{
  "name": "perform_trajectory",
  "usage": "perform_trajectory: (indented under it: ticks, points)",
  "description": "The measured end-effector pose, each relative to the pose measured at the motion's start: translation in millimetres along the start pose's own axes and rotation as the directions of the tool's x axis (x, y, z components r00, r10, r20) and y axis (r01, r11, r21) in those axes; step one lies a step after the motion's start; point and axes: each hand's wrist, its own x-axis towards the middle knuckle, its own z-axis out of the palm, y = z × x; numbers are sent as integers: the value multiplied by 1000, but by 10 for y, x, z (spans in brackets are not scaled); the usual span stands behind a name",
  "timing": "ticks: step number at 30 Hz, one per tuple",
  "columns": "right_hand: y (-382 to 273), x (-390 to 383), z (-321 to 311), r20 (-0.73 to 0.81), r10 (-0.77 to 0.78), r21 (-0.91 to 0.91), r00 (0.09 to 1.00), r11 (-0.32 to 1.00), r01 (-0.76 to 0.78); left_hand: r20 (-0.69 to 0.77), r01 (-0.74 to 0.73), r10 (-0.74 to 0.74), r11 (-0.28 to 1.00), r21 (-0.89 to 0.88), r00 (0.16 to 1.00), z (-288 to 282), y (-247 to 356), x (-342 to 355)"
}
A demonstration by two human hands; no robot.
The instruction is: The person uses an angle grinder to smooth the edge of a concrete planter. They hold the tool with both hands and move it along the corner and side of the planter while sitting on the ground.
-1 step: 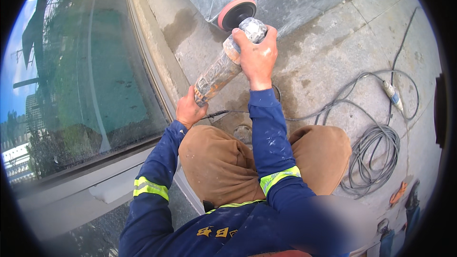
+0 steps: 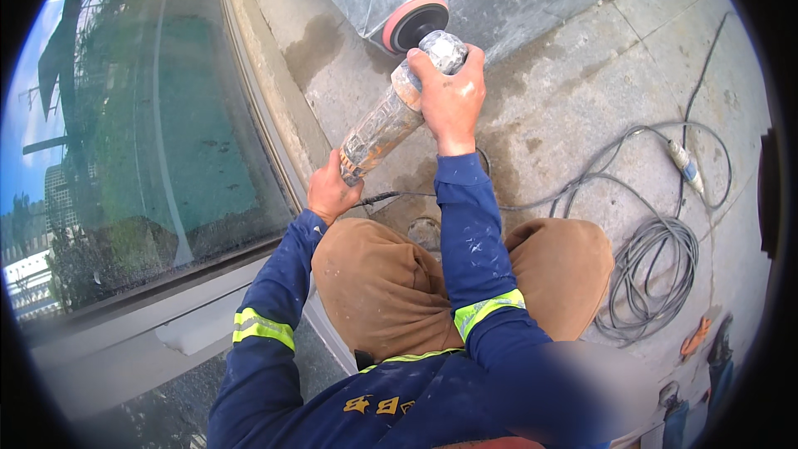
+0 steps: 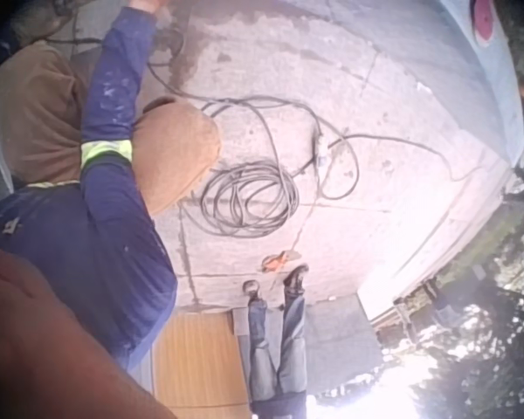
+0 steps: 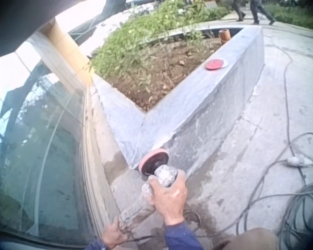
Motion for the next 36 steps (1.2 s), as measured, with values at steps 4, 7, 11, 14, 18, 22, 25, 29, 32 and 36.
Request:
perform_trajectory:
  ticks: [4,7,11,14,18,22,25,29,32,36]
  points:
    - [88,-14,13,-31,-20,-57,999,998,18,10,-18,18,1000,-4,1000,16,-8,-3]
    - [-44,-71,35,1,-35,-16,999,999,35,-8,14,-15,998,-53,1000,2,8,-22]
    - [-65,-77,35,13,-35,-16,999,999,35,-15,41,-42,997,-63,999,-30,29,-44]
    - [-21,-117,50,16,-26,-27,1000,999,26,5,41,-41,996,-83,999,-32,-5,-82]
    - [-77,-185,103,24,-84,-2,996,996,85,-20,64,-67,992,-111,998,-45,-33,-136]
    - [-149,-140,58,44,-27,30,999,999,25,-21,39,-42,993,-111,999,-57,29,-107]
    - [-65,-132,58,27,-6,-23,1000,1000,7,3,40,-40,992,-123,999,-42,13,-115]
    - [-61,-154,60,31,3,-26,1000,1000,-2,16,37,-36,992,-117,999,-66,-3,-151]
    - [-40,-129,60,18,11,-19,1000,1000,-10,35,46,-42,993,-112,998,-71,-5,-142]
    - [113,11,-30,-46,98,-114,994,988,-103,154,89,-91,996,18,984,-19,37,-57]
